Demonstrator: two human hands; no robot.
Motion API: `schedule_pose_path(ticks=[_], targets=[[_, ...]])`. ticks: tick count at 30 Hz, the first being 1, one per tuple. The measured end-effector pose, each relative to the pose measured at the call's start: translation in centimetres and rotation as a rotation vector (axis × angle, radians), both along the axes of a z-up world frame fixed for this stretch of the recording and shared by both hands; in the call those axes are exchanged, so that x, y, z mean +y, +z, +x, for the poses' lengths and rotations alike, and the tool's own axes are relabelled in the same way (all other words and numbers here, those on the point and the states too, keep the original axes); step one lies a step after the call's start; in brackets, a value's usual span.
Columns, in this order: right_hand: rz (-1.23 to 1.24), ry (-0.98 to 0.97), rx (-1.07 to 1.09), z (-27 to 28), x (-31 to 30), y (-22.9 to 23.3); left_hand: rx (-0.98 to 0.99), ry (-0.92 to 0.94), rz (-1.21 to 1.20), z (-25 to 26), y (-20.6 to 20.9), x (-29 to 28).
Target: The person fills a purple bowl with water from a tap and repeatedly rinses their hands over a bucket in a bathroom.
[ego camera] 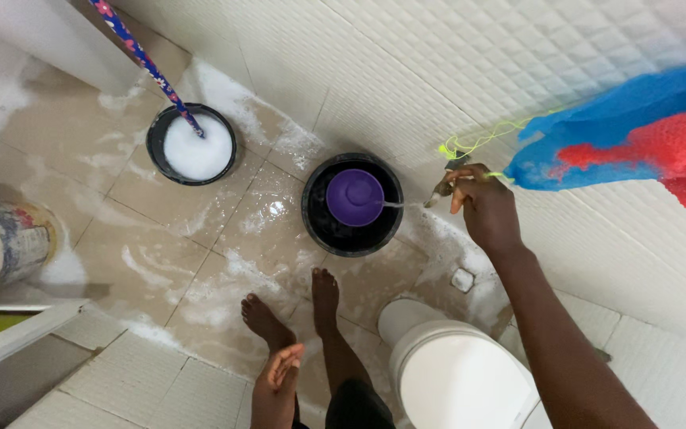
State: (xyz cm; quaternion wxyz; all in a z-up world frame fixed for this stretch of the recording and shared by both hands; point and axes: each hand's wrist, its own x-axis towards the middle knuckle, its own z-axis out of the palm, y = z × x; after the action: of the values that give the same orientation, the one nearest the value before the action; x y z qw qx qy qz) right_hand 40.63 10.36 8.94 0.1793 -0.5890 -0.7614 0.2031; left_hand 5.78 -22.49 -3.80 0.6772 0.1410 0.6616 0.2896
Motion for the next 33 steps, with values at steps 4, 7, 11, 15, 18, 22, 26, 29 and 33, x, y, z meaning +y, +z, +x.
schedule_pose_path(ticks=[4, 7, 11, 15, 18, 22, 26, 29, 33], targets=[[-0.319, -0.533, 0.611, -0.4, -0.4, -0.8, 0.013, -0.067, -0.213, 0.3, 0.2, 0.8], [-0.382, -0.494, 0.404, -0.8, -0.8, 0.2, -0.014, 0.014, -0.118, 1.1, 0.5, 0.8], [-0.210, -0.257, 0.071, -1.2, -0.5, 1.6, 0.041, -0.007, -0.116, 1.4, 0.9, 0.9], [-0.055, -0.139, -0.098, -1.2, 0.2, 1.1, 0.038, -0.014, -0.095, 1.8, 1.2, 1.0], [-0.065, -0.133, 0.122, -0.9, 0.6, -0.2, 0.040, -0.037, -0.120, 2.0, 1.5, 1.2], [-0.265, -0.540, 0.157, -1.5, -0.4, -0.7, -0.006, 0.052, -0.096, 2.2, 2.1, 0.9], [-0.302, -0.345, -0.079, -1.2, -0.5, 0.6, -0.036, 0.092, 0.024, 2.9, 1.9, 1.2], [-0.122, -0.087, -0.258, -1.6, -0.4, 1.2, 0.000, 0.111, 0.042, 3.4, 2.6, 1.3], [0.083, 0.004, -0.408, -1.8, -0.6, 0.7, -0.057, 0.104, -0.065, 3.0, 3.4, 1.9]])
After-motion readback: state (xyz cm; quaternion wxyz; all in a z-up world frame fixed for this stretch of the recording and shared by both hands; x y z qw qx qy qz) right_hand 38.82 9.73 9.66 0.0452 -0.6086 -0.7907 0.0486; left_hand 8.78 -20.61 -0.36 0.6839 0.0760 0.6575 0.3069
